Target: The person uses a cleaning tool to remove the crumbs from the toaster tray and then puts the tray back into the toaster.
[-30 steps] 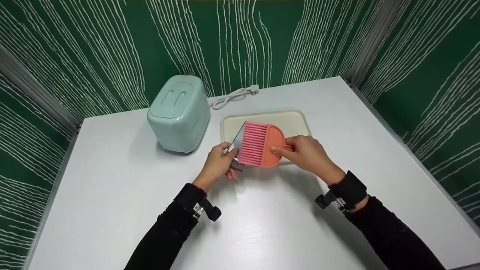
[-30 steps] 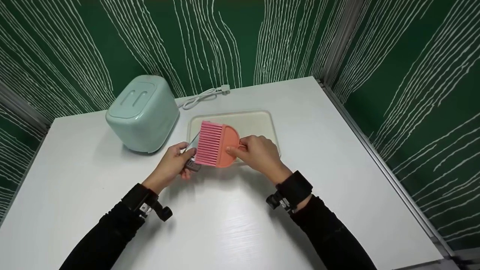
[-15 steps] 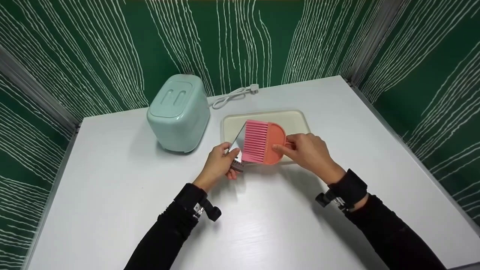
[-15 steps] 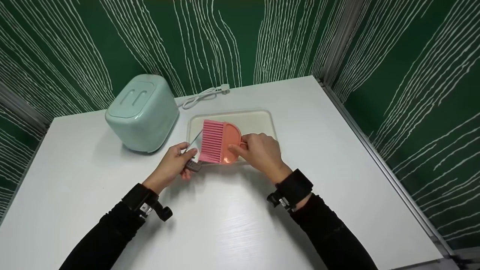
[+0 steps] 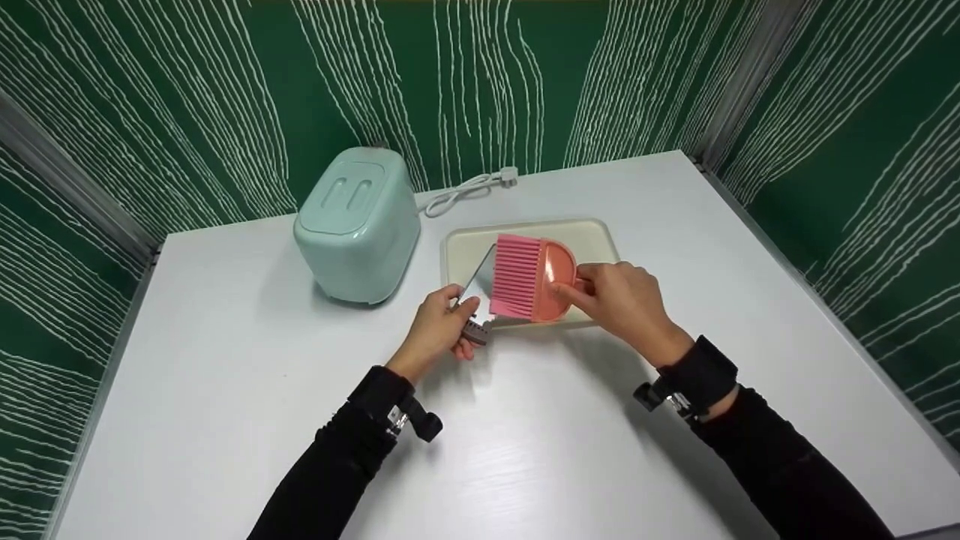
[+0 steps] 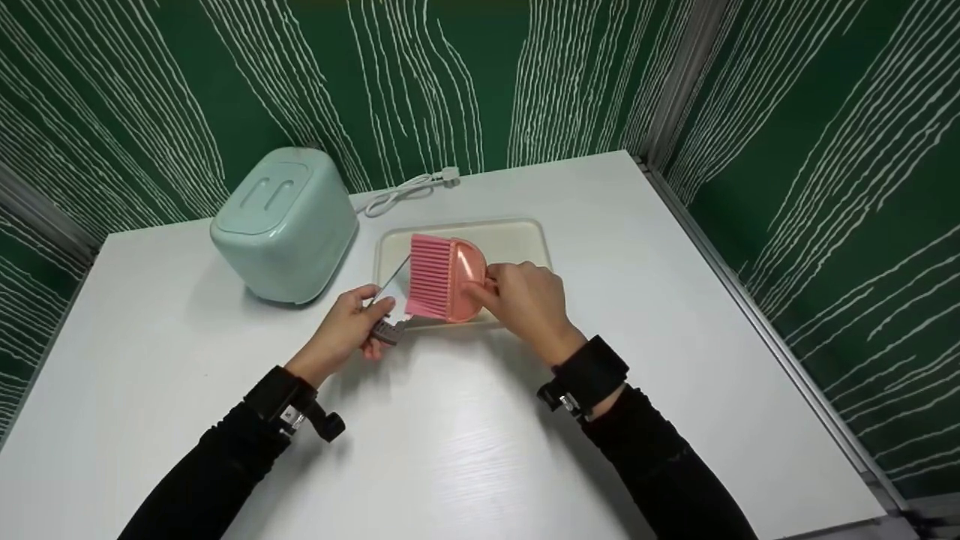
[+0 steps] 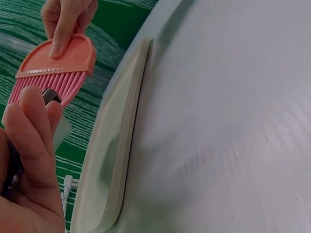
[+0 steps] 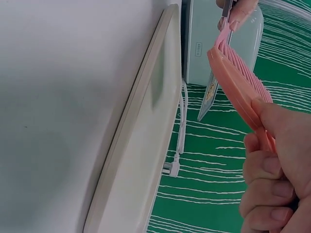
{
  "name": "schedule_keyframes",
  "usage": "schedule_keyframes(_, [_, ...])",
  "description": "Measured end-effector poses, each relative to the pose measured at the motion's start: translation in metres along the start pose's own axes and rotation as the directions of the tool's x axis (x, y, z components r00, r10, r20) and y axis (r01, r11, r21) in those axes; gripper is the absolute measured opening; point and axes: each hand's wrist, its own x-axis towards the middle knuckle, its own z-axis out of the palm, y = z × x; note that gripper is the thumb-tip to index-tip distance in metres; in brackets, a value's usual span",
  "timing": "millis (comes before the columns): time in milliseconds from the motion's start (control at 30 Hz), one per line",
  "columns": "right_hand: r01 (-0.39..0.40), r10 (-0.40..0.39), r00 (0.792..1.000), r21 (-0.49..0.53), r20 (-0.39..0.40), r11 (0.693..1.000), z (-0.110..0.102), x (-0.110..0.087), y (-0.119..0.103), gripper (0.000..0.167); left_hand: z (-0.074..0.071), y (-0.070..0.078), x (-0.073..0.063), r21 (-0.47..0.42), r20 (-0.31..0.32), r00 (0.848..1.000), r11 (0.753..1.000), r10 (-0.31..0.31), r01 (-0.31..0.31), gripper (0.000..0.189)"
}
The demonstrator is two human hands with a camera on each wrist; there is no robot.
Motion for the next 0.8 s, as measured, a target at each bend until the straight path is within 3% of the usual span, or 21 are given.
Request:
schedule_keyframes(500, [0.101,-0.103,0.993,-0.043,-0.057,0.994,-0.015,-0.004,-0.013,0.055,-0.001,0.0,0.003,0.087,-0.015,1.0,0.996,0.008,-0.007,0.018])
schedule_keyframes(800, [0.154,-0.167,0.98,-0.121,-0.111,0.981,-0.014,-0.005,-0.012,0.052,-0.001,0.001,0.002,0.06,-0.002,1.0,0.998,-0.01,0.01,0.02])
